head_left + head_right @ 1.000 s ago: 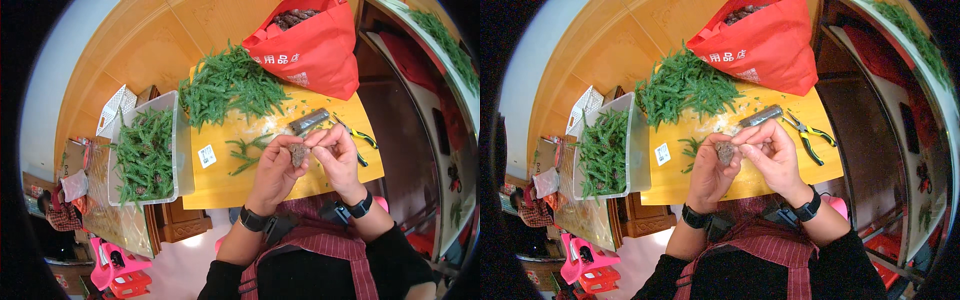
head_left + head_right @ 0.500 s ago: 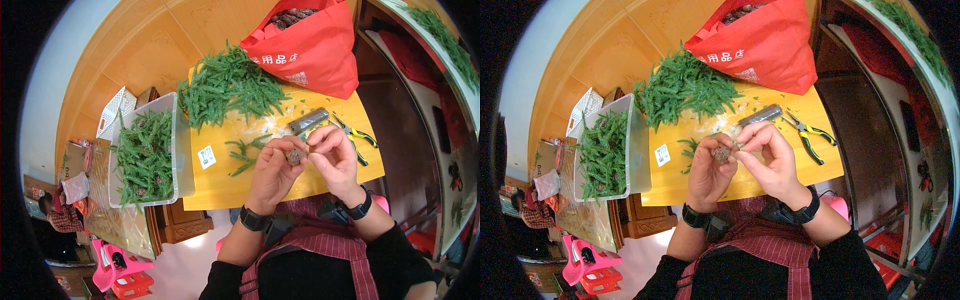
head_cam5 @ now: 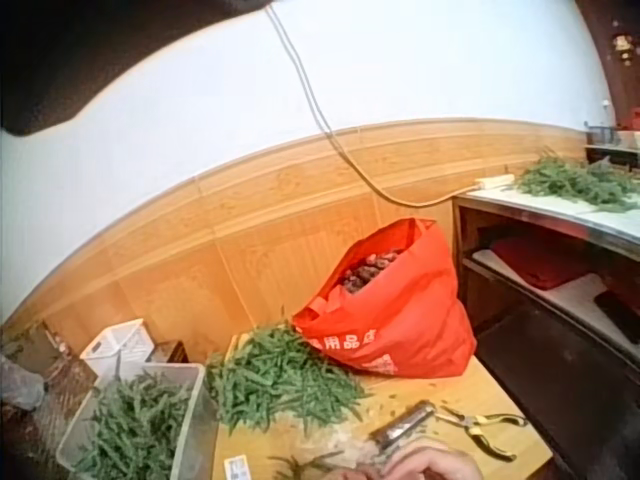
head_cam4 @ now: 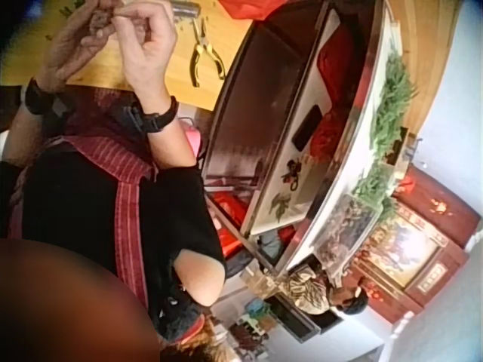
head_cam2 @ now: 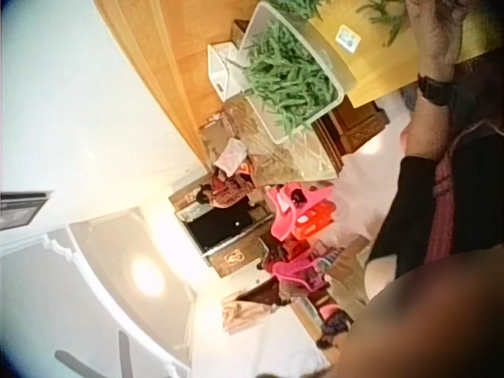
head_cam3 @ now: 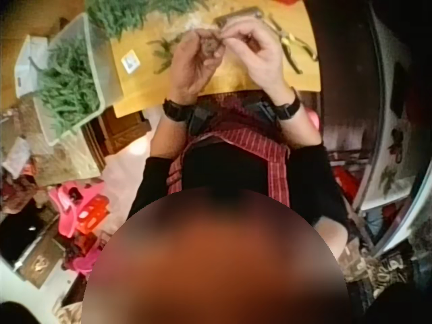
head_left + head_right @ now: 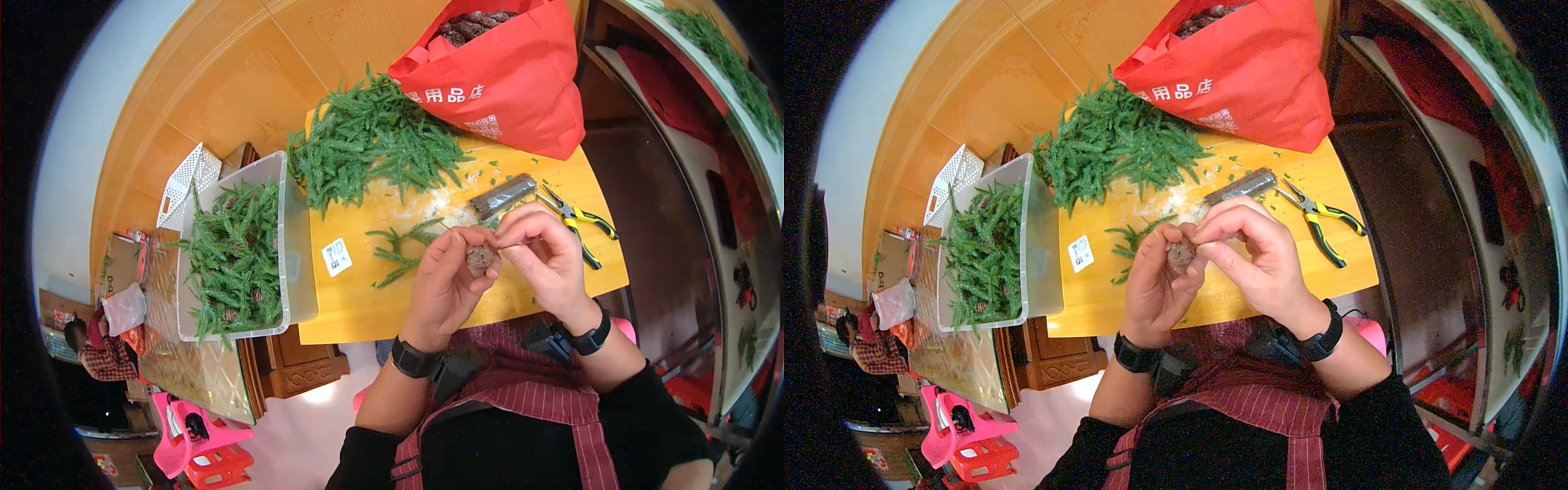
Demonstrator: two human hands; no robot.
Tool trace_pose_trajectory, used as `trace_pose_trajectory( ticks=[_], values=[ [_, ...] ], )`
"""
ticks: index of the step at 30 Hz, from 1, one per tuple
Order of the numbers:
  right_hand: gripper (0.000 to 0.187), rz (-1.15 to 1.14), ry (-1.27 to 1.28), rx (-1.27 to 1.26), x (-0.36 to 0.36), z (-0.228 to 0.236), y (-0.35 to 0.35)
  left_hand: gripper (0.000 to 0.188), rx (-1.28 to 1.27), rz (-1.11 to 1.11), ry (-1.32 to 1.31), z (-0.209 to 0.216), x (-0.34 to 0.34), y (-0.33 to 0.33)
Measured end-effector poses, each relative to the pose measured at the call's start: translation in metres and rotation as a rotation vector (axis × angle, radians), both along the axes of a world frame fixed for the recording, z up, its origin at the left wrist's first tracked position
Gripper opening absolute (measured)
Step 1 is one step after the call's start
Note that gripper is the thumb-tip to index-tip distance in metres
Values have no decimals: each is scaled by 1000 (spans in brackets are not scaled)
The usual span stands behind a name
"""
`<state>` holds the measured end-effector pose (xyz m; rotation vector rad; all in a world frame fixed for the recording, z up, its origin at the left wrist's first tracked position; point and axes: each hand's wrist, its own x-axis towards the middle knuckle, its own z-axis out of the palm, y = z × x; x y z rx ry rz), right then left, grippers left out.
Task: Assemble decorative greenery sprigs by attaching small components and trimming with pliers.
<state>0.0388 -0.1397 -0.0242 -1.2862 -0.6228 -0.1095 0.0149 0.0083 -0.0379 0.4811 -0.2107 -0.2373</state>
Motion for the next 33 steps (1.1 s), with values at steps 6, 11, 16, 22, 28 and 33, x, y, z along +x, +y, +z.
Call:
trace_pose_trajectory(
  ticks=[6, 11, 16, 22, 28, 33],
  values=[
    [11, -235, -284, -266, -1, 0, 1, 25, 239, 151, 103, 13, -7, -2],
    [16, -220, -351, -307, -1, 1, -2, 24, 553, 247, 20, 19, -11, -3],
    [35, -66, -219, -343, 9, 10, -6, 23, 655, 144, -8, 19, -14, 11],
    [45, 235, -167, -355, 12, 8, -9, 24, 736, -16, -82, 29, -16, 14],
    [42, 315, -5, -225, 11, 4, -12, 23, 813, -98, -84, 34, -16, 16],
    [37, 307, 10, -204, 12, 5, -12, 23, 756, -14, -89, 29, -18, 12]
  ],
)
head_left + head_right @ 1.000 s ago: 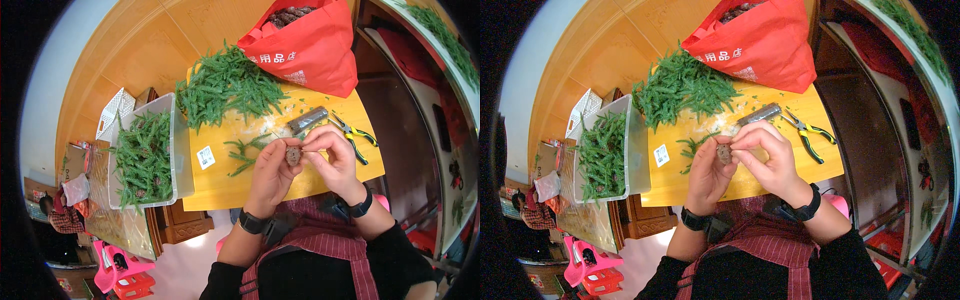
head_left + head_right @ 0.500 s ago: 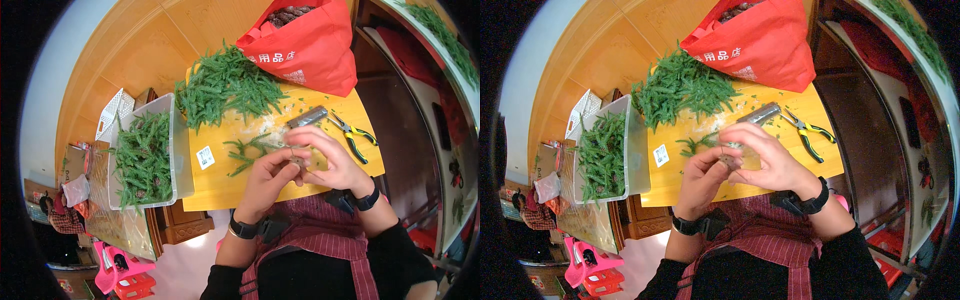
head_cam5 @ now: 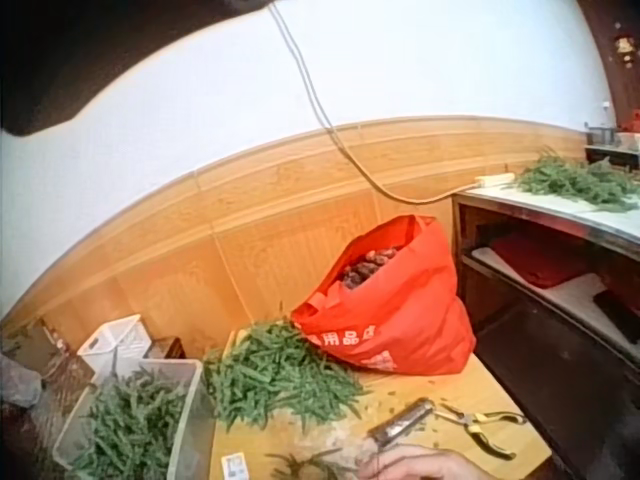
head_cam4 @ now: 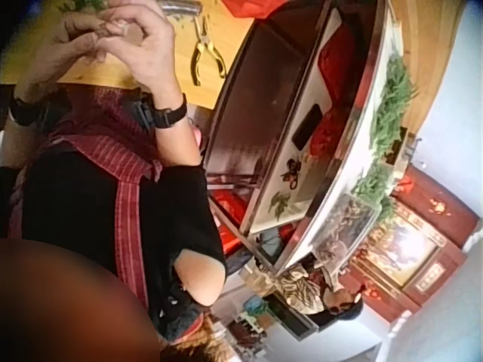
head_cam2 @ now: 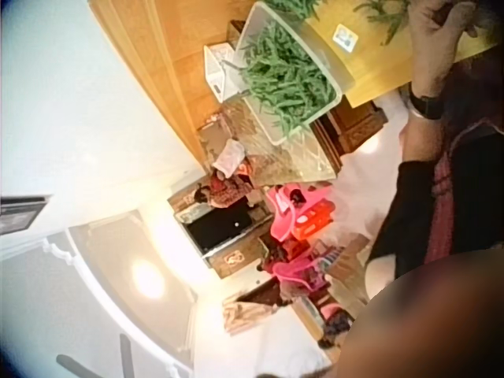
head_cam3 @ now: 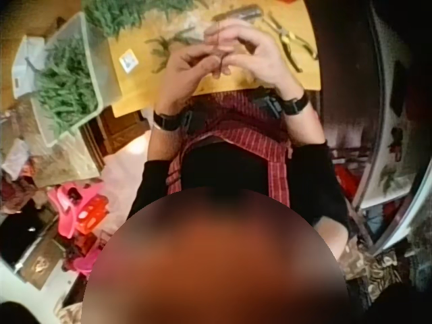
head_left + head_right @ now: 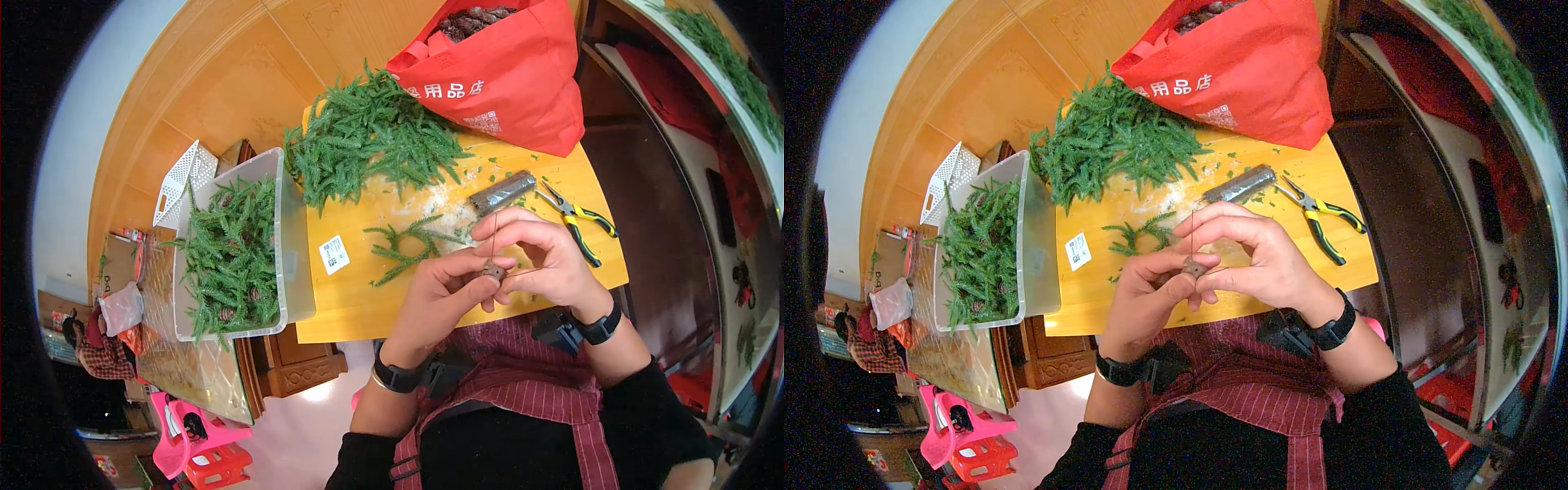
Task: Assemble decorative greenery sprigs by attaching small components and trimming with pliers.
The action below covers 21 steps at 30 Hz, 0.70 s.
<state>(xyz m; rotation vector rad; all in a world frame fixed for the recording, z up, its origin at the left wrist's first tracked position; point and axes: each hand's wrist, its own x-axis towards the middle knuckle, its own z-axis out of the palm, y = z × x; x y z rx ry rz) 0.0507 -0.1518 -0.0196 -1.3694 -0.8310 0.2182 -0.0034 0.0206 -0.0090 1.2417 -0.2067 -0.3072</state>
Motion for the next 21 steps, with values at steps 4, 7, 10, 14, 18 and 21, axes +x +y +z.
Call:
trace_pose_trajectory(
  ticks=[4, 7, 10, 14, 18, 21],
  values=[
    [28, 10, 25, 49, 0, -4, 2, 21, -25, 41, 9, -4, -4, -4],
    [20, 51, 144, 125, -1, -8, 4, 21, -96, 32, 10, -9, -6, -5],
    [17, 127, 386, 165, -6, 4, 2, 22, -210, 16, 58, -14, -7, -3],
    [18, 149, 396, 156, -5, 2, 4, 24, -363, -28, 210, -8, -6, -2],
    [19, 149, 425, 172, -5, 0, 3, 22, -313, 52, 267, -4, -6, -6],
    [19, 173, 492, 181, -3, 3, 3, 16, -317, 149, 230, -8, -6, -8]
  ],
)
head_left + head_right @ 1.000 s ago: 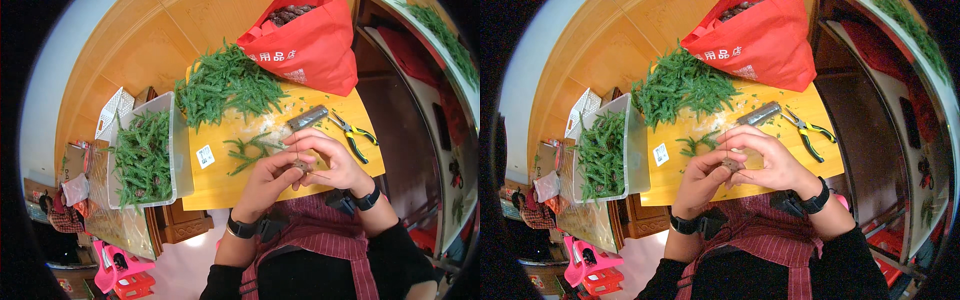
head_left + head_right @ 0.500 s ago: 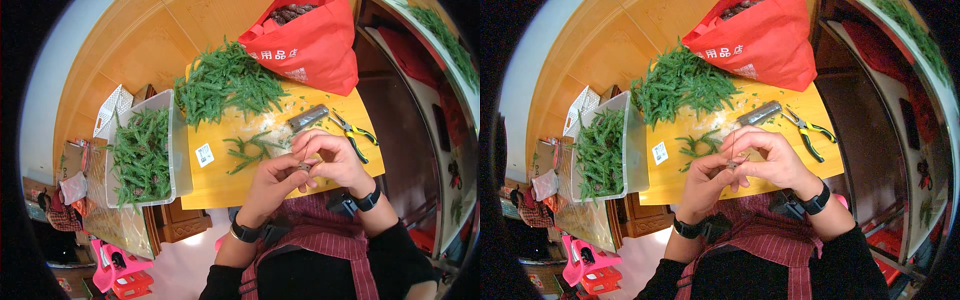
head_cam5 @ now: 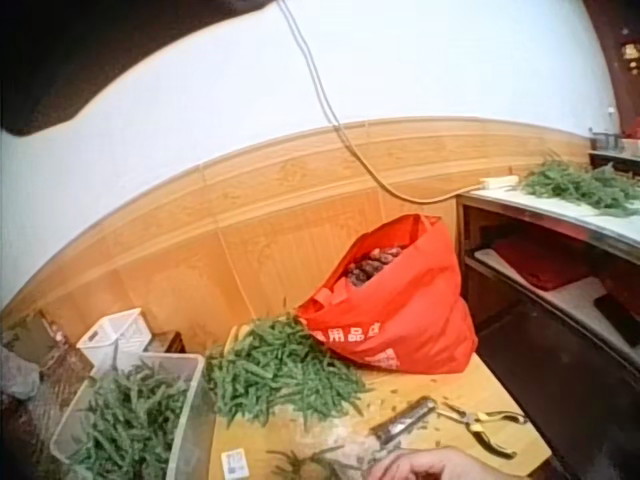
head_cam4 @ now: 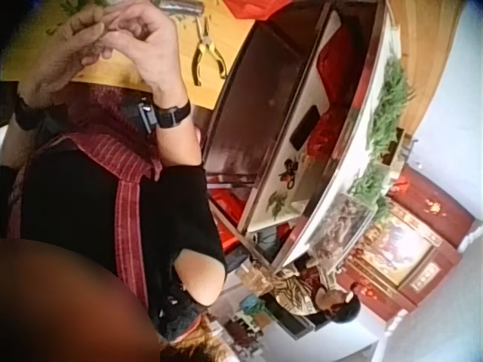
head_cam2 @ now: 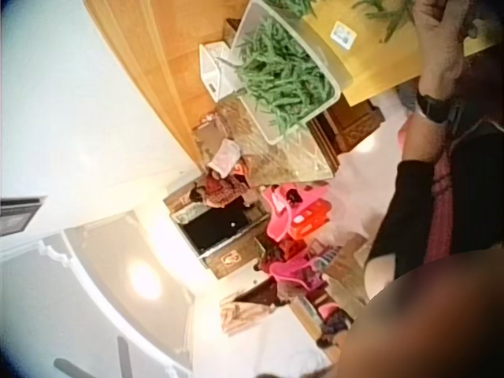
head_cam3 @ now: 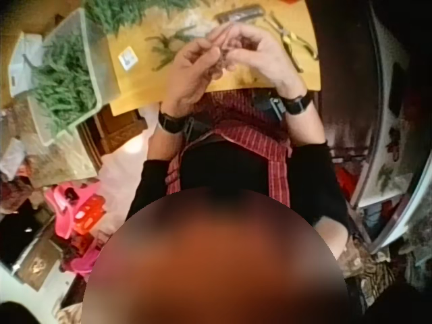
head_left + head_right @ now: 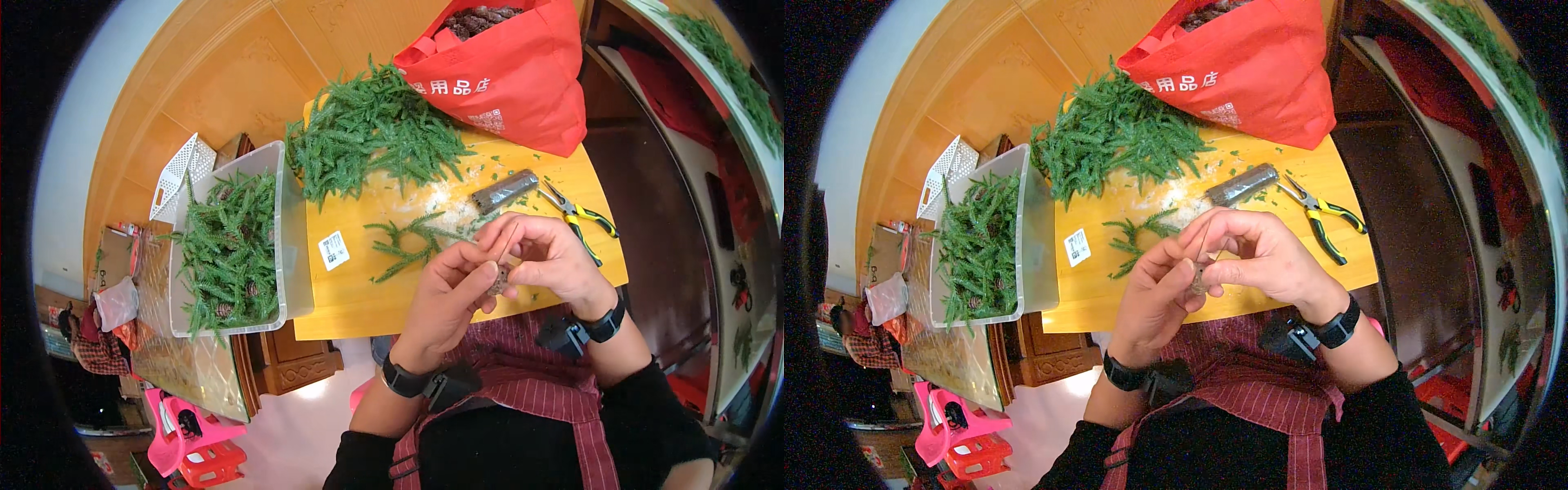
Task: Assemble decorative greenery sprigs by attaching small components and trimming with pliers.
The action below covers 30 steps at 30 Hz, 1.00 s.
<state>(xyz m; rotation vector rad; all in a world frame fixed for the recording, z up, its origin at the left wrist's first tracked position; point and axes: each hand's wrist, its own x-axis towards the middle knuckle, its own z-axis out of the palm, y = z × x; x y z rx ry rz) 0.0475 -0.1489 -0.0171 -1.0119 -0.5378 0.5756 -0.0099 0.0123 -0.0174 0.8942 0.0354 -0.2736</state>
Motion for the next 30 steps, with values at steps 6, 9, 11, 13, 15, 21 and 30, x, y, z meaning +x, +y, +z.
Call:
trace_pose_trajectory(
  ticks=[6, 9, 11, 13, 15, 21, 30],
  values=[
    [20, -2, 45, -10, -5, 10, 2, 9, 101, 68, -225, -4, -4, -2],
    [20, -31, 63, -27, -4, 7, 4, 9, 101, 71, -235, -9, -2, 0],
    [18, -39, 39, -36, -6, 8, 4, 8, 28, 48, -230, -10, -5, 2],
    [15, 19, -39, 36, -3, 1, 3, 8, -47, 21, -224, -8, -6, 4],
    [15, 72, -116, 105, -1, -1, 0, 11, -66, -64, -249, -4, -7, 5],
    [16, 60, -139, 60, -2, 4, -1, 16, -77, -87, -300, -3, -6, 10],
    [14, -48, -33, 4, -10, 7, 3, 16, 78, 59, -300, -2, -8, 9]
  ],
)
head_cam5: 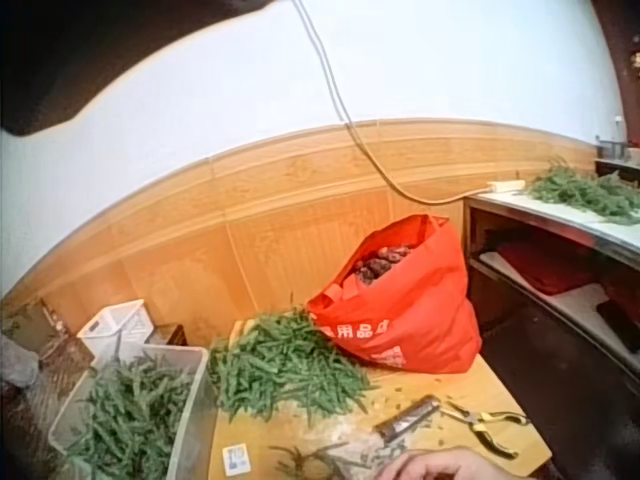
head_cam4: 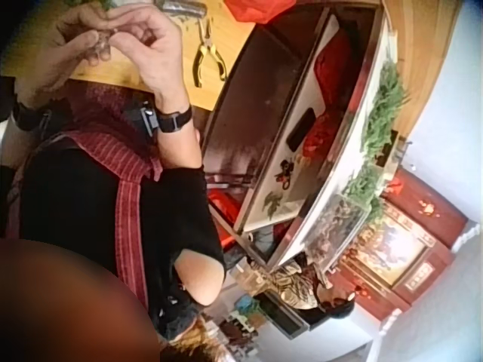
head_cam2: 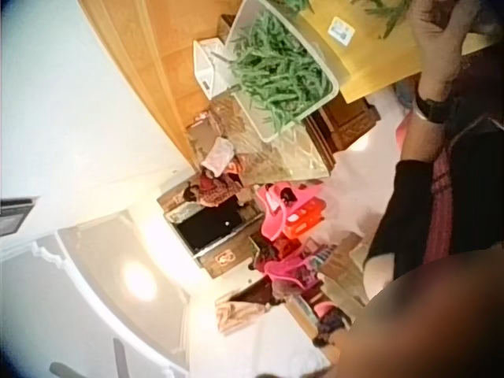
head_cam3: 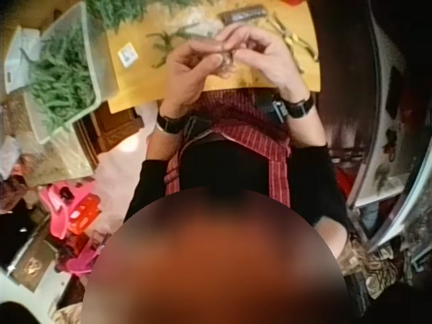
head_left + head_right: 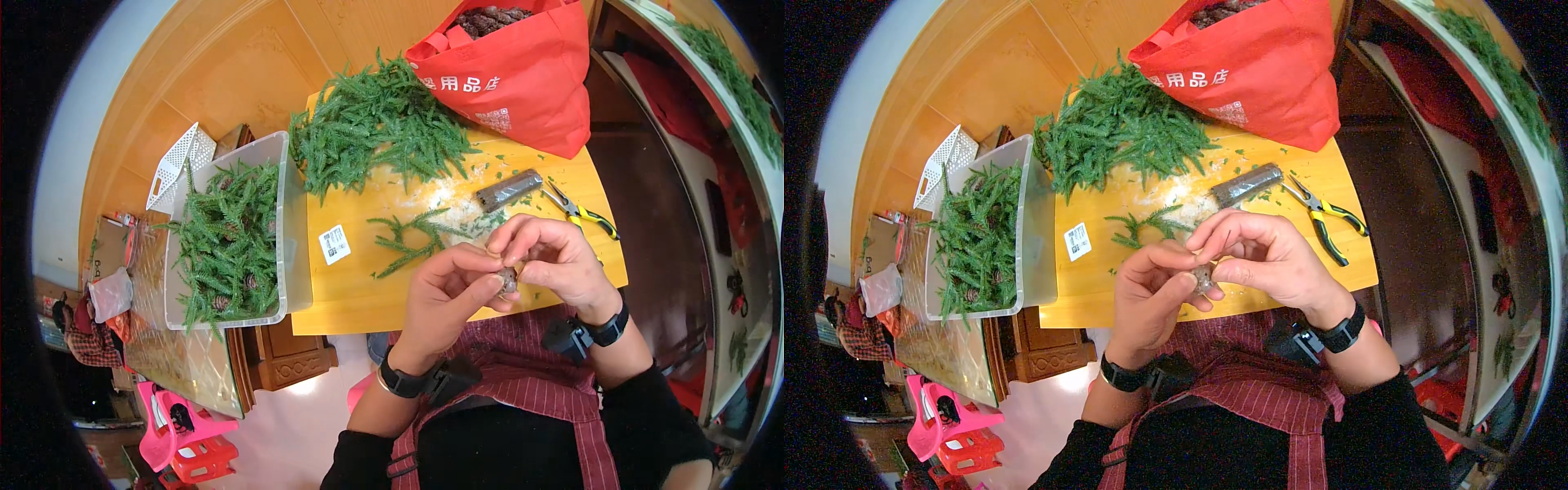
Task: Assemble decorative greenery sprigs by attaching small components and trimming with pliers.
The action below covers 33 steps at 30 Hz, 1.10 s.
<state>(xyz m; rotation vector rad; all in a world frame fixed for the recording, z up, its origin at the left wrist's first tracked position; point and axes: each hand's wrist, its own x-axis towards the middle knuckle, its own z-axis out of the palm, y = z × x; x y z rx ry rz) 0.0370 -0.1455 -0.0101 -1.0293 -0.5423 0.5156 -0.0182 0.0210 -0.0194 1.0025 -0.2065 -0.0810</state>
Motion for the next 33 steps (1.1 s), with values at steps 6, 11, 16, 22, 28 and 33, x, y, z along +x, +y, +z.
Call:
trace_pose_trajectory(
  ticks=[6, 11, 16, 22, 28, 33],
  values=[
    [13, 9, 5, 4, 0, -3, -3, 12, 41, 20, -88, -3, 1, -5],
    [13, -58, 41, -4, -6, 2, -4, 10, 158, 107, -152, 0, 0, -8],
    [10, -263, -157, -76, -13, -2, 0, 11, 400, 279, -308, 2, -3, -14],
    [6, -573, -459, -191, -24, -8, 7, 11, 328, 373, -268, 4, -4, -26],
    [8, -601, -481, -215, -26, -7, 4, 12, 378, 418, -327, -1, -4, -28],
    [8, -661, -608, -353, -28, 0, 3, 14, 472, 507, -351, -4, -5, -31]
  ],
)
